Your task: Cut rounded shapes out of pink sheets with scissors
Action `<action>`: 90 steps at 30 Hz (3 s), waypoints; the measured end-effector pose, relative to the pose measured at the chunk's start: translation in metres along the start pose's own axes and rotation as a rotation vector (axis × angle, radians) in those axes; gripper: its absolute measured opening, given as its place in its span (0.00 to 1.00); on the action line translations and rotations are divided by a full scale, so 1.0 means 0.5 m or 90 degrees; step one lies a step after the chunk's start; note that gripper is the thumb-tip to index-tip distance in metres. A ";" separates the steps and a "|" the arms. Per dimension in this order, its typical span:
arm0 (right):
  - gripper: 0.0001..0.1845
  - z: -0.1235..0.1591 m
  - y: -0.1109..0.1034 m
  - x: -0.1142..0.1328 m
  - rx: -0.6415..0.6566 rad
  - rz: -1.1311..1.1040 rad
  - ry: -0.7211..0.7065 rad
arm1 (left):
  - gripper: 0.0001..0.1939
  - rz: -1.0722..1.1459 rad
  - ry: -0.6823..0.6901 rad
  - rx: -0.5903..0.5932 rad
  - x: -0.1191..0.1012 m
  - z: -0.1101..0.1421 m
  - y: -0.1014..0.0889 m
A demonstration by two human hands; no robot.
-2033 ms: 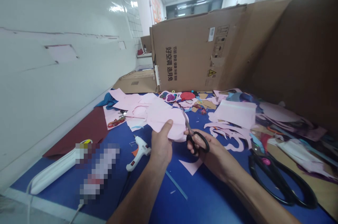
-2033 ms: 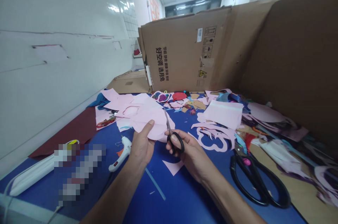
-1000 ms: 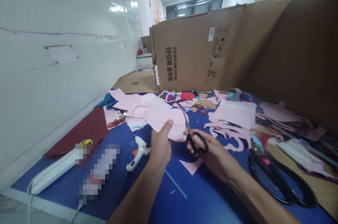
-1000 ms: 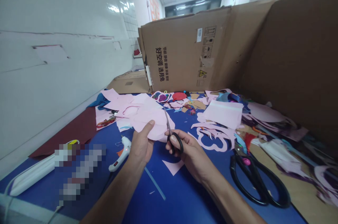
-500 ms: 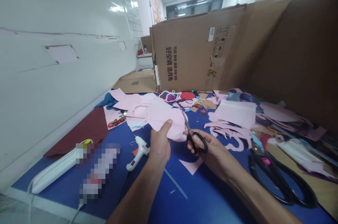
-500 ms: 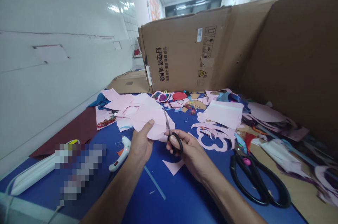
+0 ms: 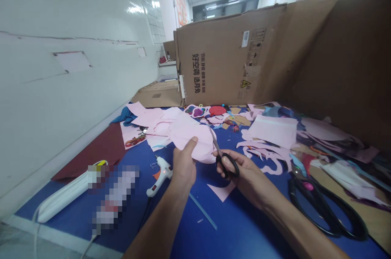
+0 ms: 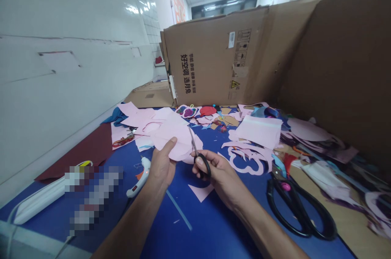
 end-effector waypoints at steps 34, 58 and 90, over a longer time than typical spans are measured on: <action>0.20 0.002 0.000 0.005 0.013 0.031 -0.003 | 0.28 -0.016 0.013 0.028 -0.007 -0.012 -0.005; 0.22 0.000 -0.006 -0.002 0.017 0.068 0.007 | 0.26 -0.022 0.009 0.027 -0.008 -0.021 -0.011; 0.21 0.003 -0.011 -0.001 0.001 0.087 0.008 | 0.25 -0.020 0.024 0.026 -0.014 -0.027 -0.012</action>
Point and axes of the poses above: each hand's wrist, its own z-axis away from the middle knuckle, its own y-axis out of the palm, x = y × z, the point moved 4 cm from there along -z, towards the middle knuckle, and after that the axes turned 4 degrees about y, right-handed, at the moved point
